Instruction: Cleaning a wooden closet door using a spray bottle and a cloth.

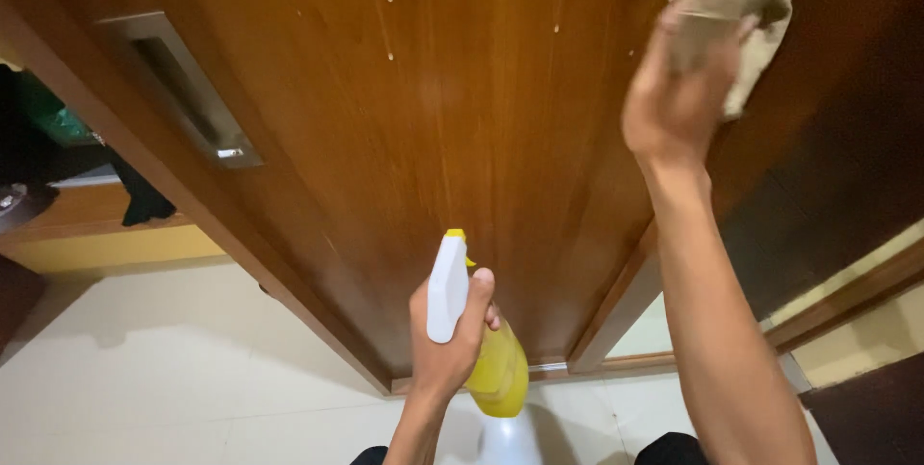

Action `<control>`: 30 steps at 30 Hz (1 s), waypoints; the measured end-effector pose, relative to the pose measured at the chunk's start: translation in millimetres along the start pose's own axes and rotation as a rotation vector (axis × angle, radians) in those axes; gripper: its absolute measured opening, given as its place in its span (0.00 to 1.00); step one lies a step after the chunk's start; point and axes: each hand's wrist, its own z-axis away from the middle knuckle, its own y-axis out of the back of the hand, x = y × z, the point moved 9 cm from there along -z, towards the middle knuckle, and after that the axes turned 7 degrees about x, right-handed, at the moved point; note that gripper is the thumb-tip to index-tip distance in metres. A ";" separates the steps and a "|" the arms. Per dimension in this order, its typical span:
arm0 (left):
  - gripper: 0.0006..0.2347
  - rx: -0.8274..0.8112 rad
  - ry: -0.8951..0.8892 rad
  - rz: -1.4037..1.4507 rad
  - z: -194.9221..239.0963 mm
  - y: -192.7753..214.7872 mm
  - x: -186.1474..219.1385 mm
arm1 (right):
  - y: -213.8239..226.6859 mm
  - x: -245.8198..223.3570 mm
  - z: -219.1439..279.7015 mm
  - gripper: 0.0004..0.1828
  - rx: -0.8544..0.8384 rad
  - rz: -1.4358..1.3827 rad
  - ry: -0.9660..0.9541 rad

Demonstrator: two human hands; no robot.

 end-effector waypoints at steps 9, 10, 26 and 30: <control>0.10 0.006 -0.111 -0.082 -1.9 26.1 9.9 | -47.5 66.9 19.0 0.45 -0.029 0.382 -0.104; 0.10 0.004 -0.107 -0.082 -2.0 29.9 8.8 | -51.6 64.6 19.9 0.45 -0.033 0.385 -0.106; 0.12 0.046 -0.014 -0.094 -1.7 44.8 -2.6 | -86.1 24.5 12.4 0.29 0.162 0.529 -0.220; 0.10 0.051 -0.021 -0.130 -1.3 54.1 -3.1 | -116.5 -25.0 -3.8 0.37 -0.206 0.811 -0.315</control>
